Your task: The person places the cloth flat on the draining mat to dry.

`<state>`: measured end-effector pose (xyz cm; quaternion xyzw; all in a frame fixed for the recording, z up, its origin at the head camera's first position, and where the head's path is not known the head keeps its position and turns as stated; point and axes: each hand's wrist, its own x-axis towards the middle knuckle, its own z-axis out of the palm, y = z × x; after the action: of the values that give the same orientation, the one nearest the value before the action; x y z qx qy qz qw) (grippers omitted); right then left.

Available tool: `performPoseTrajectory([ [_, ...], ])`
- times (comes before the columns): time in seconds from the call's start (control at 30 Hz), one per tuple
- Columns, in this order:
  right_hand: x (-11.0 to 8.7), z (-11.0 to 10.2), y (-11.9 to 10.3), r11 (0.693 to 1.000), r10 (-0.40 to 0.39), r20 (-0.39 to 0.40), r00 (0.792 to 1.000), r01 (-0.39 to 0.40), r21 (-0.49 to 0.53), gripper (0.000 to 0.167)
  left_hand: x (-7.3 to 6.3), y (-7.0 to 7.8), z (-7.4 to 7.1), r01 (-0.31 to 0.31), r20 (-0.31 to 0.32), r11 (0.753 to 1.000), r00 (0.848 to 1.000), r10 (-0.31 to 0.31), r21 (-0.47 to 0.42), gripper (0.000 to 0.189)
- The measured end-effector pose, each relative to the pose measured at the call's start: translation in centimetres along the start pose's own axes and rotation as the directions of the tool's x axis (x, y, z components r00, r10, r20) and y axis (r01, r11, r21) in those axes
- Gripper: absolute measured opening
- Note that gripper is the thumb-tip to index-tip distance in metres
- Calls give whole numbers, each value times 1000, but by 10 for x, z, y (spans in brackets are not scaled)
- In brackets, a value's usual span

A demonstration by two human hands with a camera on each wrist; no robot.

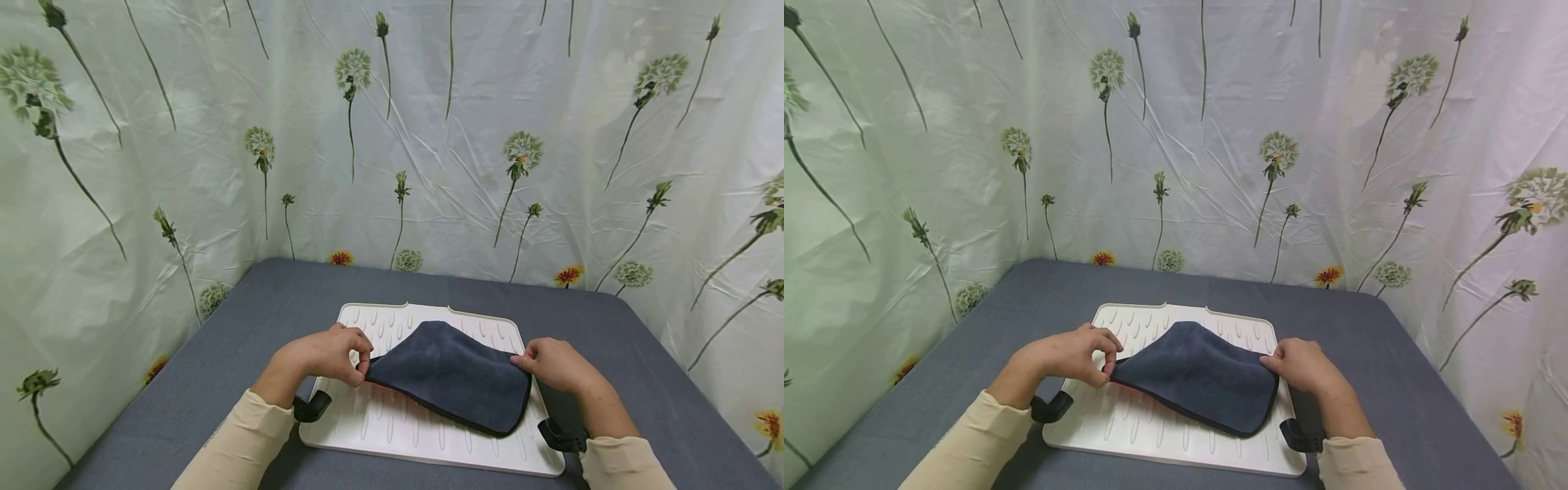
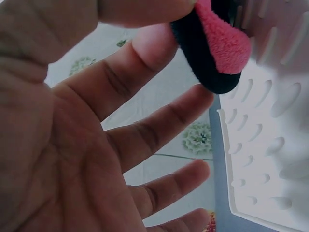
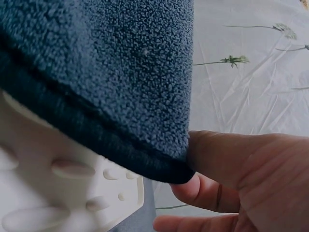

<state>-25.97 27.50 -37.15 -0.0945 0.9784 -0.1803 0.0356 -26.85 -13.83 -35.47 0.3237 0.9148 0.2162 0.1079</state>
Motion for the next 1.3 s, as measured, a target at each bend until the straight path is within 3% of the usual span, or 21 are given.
performPoseTrajectory([
  [0.3, -2, 0, -4, 1000, -4, 18, 1000, 4, -6, 35, -2, 3, -2, 99, 68, 995, 993, -98, -19, 21],
  [0.53, -1, 1, -5, 1000, 9, 52, 999, -8, -15, 32, -3, 8, -1, 111, 115, 994, 987, -108, -20, 19],
  [0.7, -2, 1, -6, 1000, 19, 58, 998, -18, -17, 32, -2, 11, 2, 137, 121, 990, 983, -138, 17, 19],
  [0.87, -3, -2, -8, 999, 20, 59, 998, -18, -34, 30, 1, 11, 5, 185, 121, 983, 976, -183, -3, 19],
  [0.97, -5, -8, -12, 997, -4, 53, 999, 8, -75, 27, 3, 10, 6, 178, 94, 984, 980, -176, -6, 20],
  [1.1, -10, -15, -21, 997, -33, 54, 998, 36, -63, 22, 9, 7, 9, 123, -10, 992, 992, -123, 24, 17],
  [1.2, -18, -18, -32, 999, -40, 77, 996, 42, -26, 19, 16, 5, 13, 117, -95, 992, 989, -112, 47, 12],
  [1.3, -27, -21, -45, 997, -54, 95, 994, 59, -41, 18, 24, 5, 20, 131, -142, 989, 983, -120, 72, 9],
])
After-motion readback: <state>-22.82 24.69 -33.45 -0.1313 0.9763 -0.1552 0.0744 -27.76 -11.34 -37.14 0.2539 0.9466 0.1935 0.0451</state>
